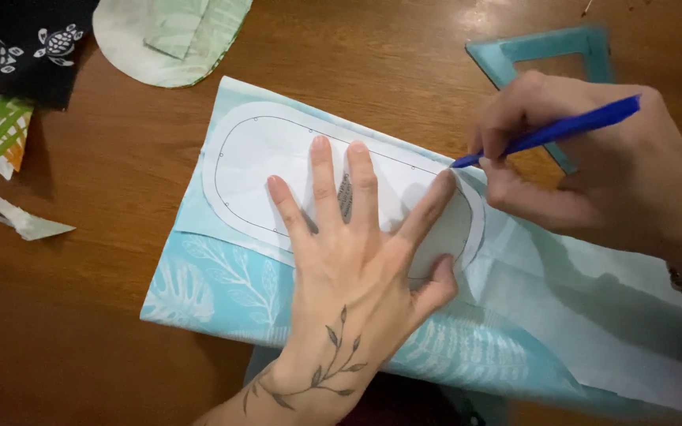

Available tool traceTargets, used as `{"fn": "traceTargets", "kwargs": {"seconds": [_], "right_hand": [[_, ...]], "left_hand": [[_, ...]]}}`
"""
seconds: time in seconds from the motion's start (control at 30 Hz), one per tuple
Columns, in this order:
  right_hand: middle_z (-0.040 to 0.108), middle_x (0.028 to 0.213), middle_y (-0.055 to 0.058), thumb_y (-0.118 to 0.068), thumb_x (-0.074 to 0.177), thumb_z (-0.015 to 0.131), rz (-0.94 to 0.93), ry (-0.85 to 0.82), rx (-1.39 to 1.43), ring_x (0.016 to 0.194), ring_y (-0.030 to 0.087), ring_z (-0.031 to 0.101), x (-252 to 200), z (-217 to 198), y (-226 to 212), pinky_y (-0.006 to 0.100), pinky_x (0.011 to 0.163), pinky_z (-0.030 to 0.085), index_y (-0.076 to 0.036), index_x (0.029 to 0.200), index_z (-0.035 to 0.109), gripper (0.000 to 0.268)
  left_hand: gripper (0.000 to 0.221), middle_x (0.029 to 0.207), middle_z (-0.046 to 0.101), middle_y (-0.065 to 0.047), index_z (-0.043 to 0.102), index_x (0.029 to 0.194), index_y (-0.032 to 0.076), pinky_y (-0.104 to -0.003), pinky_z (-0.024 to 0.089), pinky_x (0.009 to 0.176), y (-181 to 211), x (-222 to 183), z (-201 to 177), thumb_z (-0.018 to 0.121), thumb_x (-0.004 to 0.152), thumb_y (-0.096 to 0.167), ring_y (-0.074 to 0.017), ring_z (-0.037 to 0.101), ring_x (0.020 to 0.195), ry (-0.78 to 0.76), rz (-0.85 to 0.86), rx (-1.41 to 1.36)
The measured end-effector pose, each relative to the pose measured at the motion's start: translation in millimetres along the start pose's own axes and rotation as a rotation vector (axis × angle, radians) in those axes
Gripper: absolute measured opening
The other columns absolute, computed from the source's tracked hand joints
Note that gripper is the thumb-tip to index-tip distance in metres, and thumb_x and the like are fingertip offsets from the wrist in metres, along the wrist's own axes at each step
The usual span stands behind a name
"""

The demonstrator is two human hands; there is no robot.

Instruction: Tracing a paper pattern onto fabric with a pen and then pinning the fabric layers together to prepare for cutting or sewing.

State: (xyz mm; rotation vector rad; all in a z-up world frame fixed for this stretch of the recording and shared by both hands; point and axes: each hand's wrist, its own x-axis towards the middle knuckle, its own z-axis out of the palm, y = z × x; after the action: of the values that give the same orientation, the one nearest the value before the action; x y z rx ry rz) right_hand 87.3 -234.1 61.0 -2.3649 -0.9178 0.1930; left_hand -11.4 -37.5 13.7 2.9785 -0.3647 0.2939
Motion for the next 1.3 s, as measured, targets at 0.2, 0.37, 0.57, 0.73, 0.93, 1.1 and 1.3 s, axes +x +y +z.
{"fn": "traceTargets", "kwargs": {"seconds": [0.2, 0.37, 0.57, 0.73, 0.93, 1.1, 1.3], "right_hand": [[0.066, 0.086, -0.001, -0.005, 0.088, 0.072, -0.013, -0.020, -0.071, 0.075, 0.014, 0.063, -8, -2, 4, 0.026, 0.067, 0.048, -0.010, 0.094, 0.063, 0.012], [0.067, 0.084, -0.004, -0.004, 0.087, 0.070, 0.029, 0.000, -0.048, 0.078, 0.011, 0.064, -16, -1, 4, 0.025, 0.071, 0.046, -0.011, 0.092, 0.062, 0.012], [0.066, 0.085, -0.005, -0.006, 0.087, 0.071, 0.025, -0.018, -0.066, 0.075, 0.012, 0.063, -24, -2, 8, 0.026, 0.068, 0.046, -0.012, 0.094, 0.063, 0.012], [0.066, 0.085, -0.003, -0.001, 0.085, 0.068, 0.038, 0.014, -0.030, 0.075, 0.012, 0.061, -29, 1, 5, 0.026, 0.070, 0.046, -0.010, 0.092, 0.061, 0.014], [0.068, 0.088, 0.000, -0.001, 0.086, 0.069, 0.013, 0.033, -0.061, 0.075, 0.013, 0.064, -35, 2, 3, 0.025, 0.068, 0.048, -0.008, 0.095, 0.064, 0.012], [0.068, 0.085, -0.003, -0.002, 0.084, 0.070, 0.062, 0.033, -0.009, 0.073, 0.012, 0.062, -42, 3, -2, 0.025, 0.069, 0.047, -0.010, 0.094, 0.065, 0.014], [0.066, 0.083, -0.004, -0.002, 0.086, 0.070, 0.039, 0.044, 0.003, 0.071, 0.012, 0.061, -48, 4, -1, 0.025, 0.067, 0.045, -0.011, 0.096, 0.065, 0.014]], "left_hand": [[0.080, 0.148, 0.044, -0.028, 0.044, 0.152, 0.047, -0.078, 0.034, 0.105, 3, -1, 1, 0.063, 0.081, 0.081, -0.0539, 0.033, 0.143, -0.007, -0.004, 0.053], [0.076, 0.147, 0.043, -0.029, 0.048, 0.150, 0.047, -0.078, 0.037, 0.103, 4, -1, 4, 0.066, 0.082, 0.076, -0.0559, 0.033, 0.143, 0.015, 0.000, 0.038], [0.077, 0.148, 0.041, -0.030, 0.044, 0.152, 0.048, -0.078, 0.036, 0.102, 4, -2, 6, 0.061, 0.084, 0.080, -0.0567, 0.032, 0.143, -0.005, 0.013, 0.068], [0.074, 0.146, 0.043, -0.030, 0.048, 0.149, 0.046, -0.079, 0.036, 0.101, 5, -1, 5, 0.065, 0.082, 0.076, -0.0564, 0.032, 0.143, 0.025, 0.001, 0.052], [0.071, 0.149, 0.043, -0.030, 0.052, 0.148, 0.044, -0.083, 0.032, 0.104, 5, -4, 9, 0.066, 0.084, 0.070, -0.0557, 0.030, 0.145, 0.071, -0.008, -0.029], [0.071, 0.157, 0.033, -0.027, 0.048, 0.153, 0.046, -0.086, 0.025, 0.109, 3, -7, 14, 0.061, 0.089, 0.072, -0.0536, 0.021, 0.150, 0.047, -0.011, -0.054], [0.070, 0.158, 0.032, -0.027, 0.050, 0.153, 0.045, -0.087, 0.023, 0.110, 4, -9, 16, 0.062, 0.090, 0.071, -0.0527, 0.019, 0.150, 0.067, -0.012, -0.068]]}}
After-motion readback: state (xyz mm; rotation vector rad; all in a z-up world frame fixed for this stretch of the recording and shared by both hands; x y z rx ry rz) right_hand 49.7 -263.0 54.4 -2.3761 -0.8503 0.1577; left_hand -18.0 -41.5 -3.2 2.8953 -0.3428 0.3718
